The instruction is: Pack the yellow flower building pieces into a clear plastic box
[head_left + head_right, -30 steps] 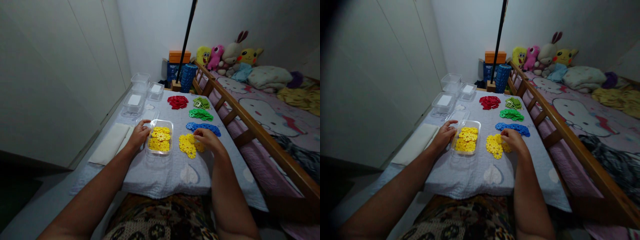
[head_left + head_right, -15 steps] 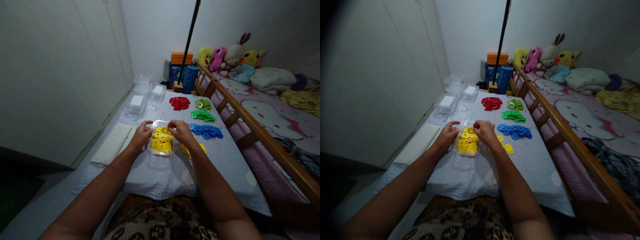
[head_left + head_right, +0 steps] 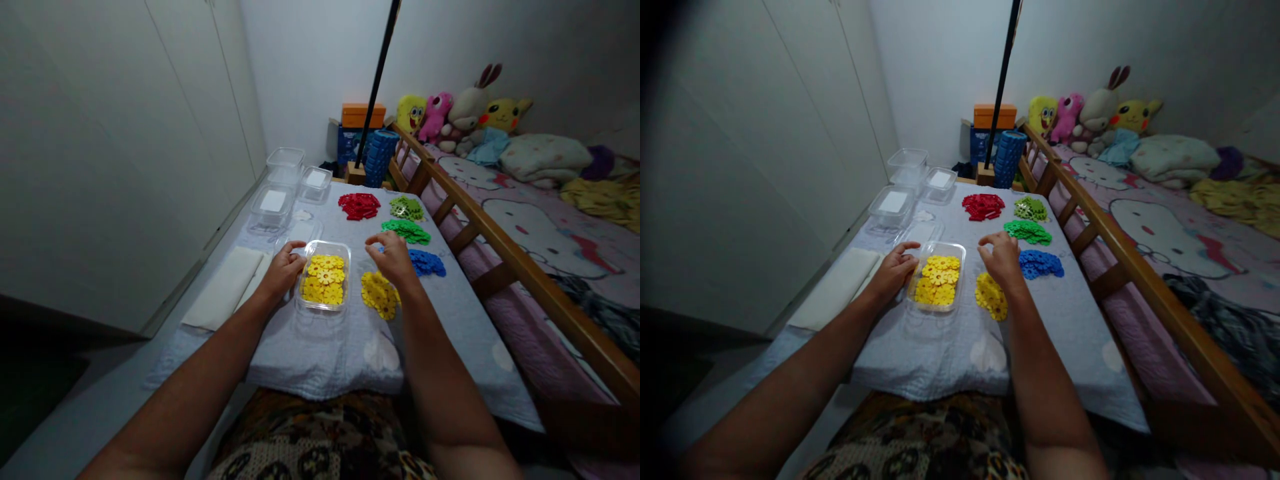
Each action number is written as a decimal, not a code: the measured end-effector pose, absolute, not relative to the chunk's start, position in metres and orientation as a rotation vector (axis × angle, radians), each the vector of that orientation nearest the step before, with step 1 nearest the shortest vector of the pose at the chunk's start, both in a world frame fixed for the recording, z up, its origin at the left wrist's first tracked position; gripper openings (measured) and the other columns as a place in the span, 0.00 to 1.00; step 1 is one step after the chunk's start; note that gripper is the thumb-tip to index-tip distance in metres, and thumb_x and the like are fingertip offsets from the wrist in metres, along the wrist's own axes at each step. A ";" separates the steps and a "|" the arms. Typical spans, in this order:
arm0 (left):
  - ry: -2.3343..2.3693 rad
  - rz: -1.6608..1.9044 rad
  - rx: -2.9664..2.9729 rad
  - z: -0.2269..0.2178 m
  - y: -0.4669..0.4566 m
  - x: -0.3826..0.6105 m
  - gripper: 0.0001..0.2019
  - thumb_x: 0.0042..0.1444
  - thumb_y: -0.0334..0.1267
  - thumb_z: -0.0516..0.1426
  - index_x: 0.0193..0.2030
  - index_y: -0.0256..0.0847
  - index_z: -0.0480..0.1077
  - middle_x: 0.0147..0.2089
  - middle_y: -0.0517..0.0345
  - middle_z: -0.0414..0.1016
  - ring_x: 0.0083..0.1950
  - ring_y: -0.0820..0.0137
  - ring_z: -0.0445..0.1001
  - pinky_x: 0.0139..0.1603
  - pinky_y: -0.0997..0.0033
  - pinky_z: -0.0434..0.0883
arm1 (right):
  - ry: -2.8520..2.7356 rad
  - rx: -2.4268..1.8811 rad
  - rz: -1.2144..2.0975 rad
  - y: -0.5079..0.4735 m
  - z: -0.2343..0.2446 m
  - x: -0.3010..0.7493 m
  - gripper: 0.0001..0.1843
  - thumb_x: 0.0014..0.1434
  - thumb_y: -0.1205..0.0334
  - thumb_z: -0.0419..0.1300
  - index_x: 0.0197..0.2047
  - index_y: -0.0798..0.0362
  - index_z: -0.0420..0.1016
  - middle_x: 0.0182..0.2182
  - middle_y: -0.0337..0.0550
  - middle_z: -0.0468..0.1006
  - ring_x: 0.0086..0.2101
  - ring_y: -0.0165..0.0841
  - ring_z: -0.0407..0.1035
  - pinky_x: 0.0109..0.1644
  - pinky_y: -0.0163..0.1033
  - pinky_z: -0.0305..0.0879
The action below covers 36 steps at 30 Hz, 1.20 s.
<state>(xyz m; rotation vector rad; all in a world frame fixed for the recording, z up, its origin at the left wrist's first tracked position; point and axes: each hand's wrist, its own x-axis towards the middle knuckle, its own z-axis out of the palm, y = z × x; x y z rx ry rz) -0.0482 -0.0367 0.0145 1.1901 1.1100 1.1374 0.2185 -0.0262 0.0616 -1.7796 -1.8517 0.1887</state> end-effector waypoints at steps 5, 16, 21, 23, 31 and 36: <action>1.125 1.124 1.197 0.014 -0.036 -0.049 0.23 0.52 0.41 0.62 0.55 0.42 0.67 0.23 0.73 0.57 0.20 0.78 0.54 0.22 0.79 0.51 | -1.911 -2.016 0.157 -0.034 0.060 0.273 0.13 0.63 0.62 0.59 0.41 0.50 0.86 0.44 0.48 0.82 0.48 0.42 0.73 0.57 0.45 0.62; 1.125 1.130 1.188 0.016 -0.037 -0.048 0.23 0.50 0.41 0.62 0.54 0.41 0.68 0.23 0.73 0.58 0.21 0.77 0.56 0.22 0.79 0.53 | -2.156 -2.214 0.080 -0.060 0.028 0.259 0.16 0.65 0.64 0.58 0.51 0.49 0.85 0.52 0.58 0.77 0.50 0.51 0.67 0.52 0.50 0.61; 1.121 1.137 1.196 0.017 -0.038 -0.048 0.23 0.50 0.41 0.62 0.53 0.41 0.68 0.23 0.73 0.58 0.21 0.77 0.56 0.22 0.79 0.53 | -2.090 -2.193 0.089 -0.058 0.029 0.260 0.13 0.59 0.65 0.63 0.47 0.51 0.83 0.50 0.57 0.78 0.49 0.49 0.67 0.50 0.48 0.61; 1.129 1.135 1.196 0.017 -0.039 -0.048 0.23 0.50 0.41 0.62 0.54 0.41 0.68 0.23 0.73 0.57 0.20 0.78 0.55 0.22 0.79 0.52 | -2.066 -2.164 0.129 -0.056 0.030 0.263 0.12 0.57 0.67 0.64 0.46 0.53 0.82 0.48 0.55 0.79 0.47 0.46 0.68 0.49 0.45 0.61; 1.130 1.129 1.223 0.016 -0.037 -0.049 0.22 0.52 0.41 0.61 0.54 0.41 0.68 0.23 0.73 0.57 0.20 0.78 0.54 0.22 0.79 0.51 | -1.854 -2.034 0.246 -0.054 0.053 0.269 0.06 0.58 0.69 0.58 0.33 0.52 0.76 0.32 0.43 0.80 0.34 0.36 0.71 0.41 0.39 0.59; 1.125 1.134 1.219 0.015 -0.037 -0.049 0.22 0.51 0.40 0.62 0.53 0.41 0.68 0.23 0.73 0.56 0.20 0.78 0.54 0.22 0.79 0.51 | -1.830 -1.694 0.409 -0.053 0.072 0.225 0.04 0.59 0.65 0.59 0.33 0.51 0.76 0.31 0.40 0.80 0.33 0.34 0.71 0.41 0.38 0.62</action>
